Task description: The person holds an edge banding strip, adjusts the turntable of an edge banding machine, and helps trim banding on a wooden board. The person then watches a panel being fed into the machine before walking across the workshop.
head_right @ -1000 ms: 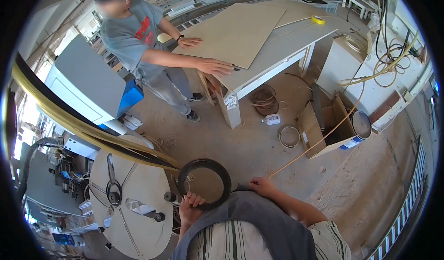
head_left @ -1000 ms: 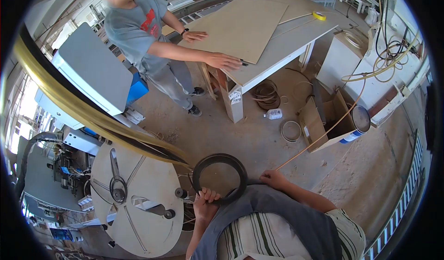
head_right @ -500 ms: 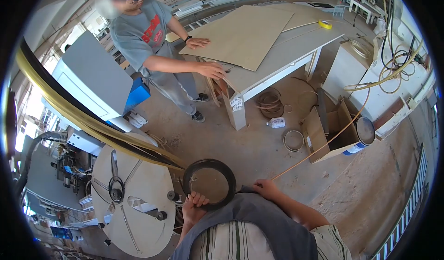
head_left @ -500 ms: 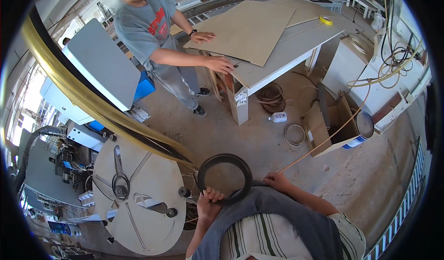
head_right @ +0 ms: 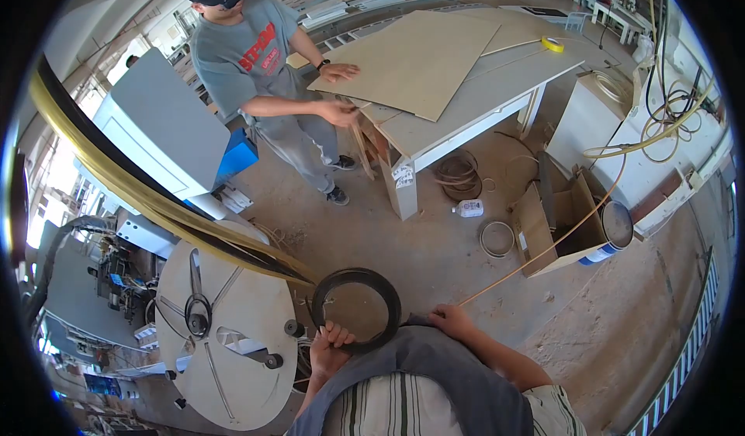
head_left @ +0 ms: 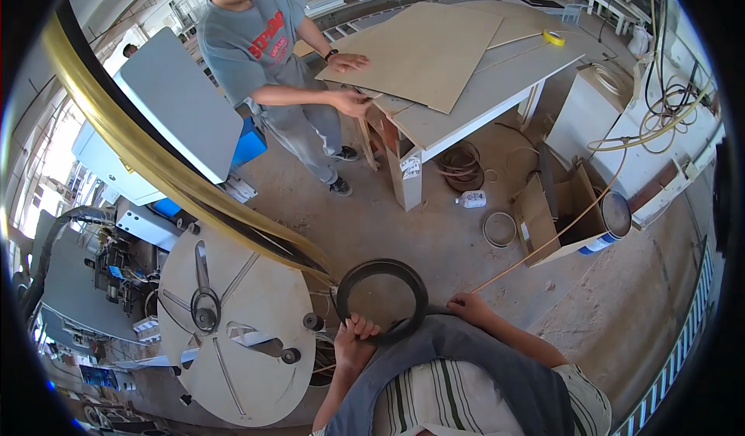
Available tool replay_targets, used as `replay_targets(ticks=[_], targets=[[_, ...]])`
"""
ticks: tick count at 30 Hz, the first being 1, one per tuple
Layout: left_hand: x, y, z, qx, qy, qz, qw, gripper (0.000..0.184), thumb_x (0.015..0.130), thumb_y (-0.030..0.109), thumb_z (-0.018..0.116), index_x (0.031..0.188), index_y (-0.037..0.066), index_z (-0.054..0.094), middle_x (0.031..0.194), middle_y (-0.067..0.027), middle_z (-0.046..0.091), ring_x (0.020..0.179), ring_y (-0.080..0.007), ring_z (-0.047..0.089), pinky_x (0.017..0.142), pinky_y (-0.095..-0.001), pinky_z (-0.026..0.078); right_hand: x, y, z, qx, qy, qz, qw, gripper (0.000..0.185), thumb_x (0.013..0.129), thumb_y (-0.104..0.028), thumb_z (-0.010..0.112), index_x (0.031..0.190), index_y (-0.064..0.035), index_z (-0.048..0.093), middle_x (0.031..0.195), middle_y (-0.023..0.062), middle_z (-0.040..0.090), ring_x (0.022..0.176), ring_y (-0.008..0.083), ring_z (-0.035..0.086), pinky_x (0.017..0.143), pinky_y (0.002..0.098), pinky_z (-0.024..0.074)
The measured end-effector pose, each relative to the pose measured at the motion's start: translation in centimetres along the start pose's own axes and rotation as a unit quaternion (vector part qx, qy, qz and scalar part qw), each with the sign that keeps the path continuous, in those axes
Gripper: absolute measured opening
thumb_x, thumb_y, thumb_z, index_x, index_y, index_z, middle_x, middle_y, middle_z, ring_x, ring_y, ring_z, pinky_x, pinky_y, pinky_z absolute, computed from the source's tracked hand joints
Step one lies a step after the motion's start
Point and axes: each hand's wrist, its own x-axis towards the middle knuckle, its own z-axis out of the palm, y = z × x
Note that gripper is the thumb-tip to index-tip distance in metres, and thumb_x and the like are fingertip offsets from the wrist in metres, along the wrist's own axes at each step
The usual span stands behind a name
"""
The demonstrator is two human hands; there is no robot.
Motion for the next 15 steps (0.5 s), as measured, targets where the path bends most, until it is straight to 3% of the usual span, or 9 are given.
replay_targets(ticks=[12,15], targets=[[-0.3,0.2,-0.1,-0.002,-0.023,0.004,1.0,0.011,0.097,0.015,0.05,0.086,0.011,0.048,0.068,0.0017,0.043,0.06,-0.0104,0.036,0.066,-0.029,0.033,0.6,1.4,0.7,0.014,-0.002,-0.012,1.0,0.024,0.086,-0.024,0.062,0.092,-0.0018,0.069,0.077,0.0092,0.065,0.067,0.0197,0.057,0.066,0.0307,0.0463],[-0.4,0.0,0.1,-0.007,-0.007,0.006,1.0,0.014,0.098,0.016,0.046,0.086,0.011,0.047,0.067,0.0024,0.041,0.059,-0.01,0.035,0.065,-0.0288,0.032,0.1,0.5,0.5,-0.014,0.006,0.004,1.0,0.024,0.086,-0.024,0.062,0.093,-0.0022,0.069,0.077,0.0085,0.066,0.066,0.0193,0.057,0.065,0.03,0.0465]])
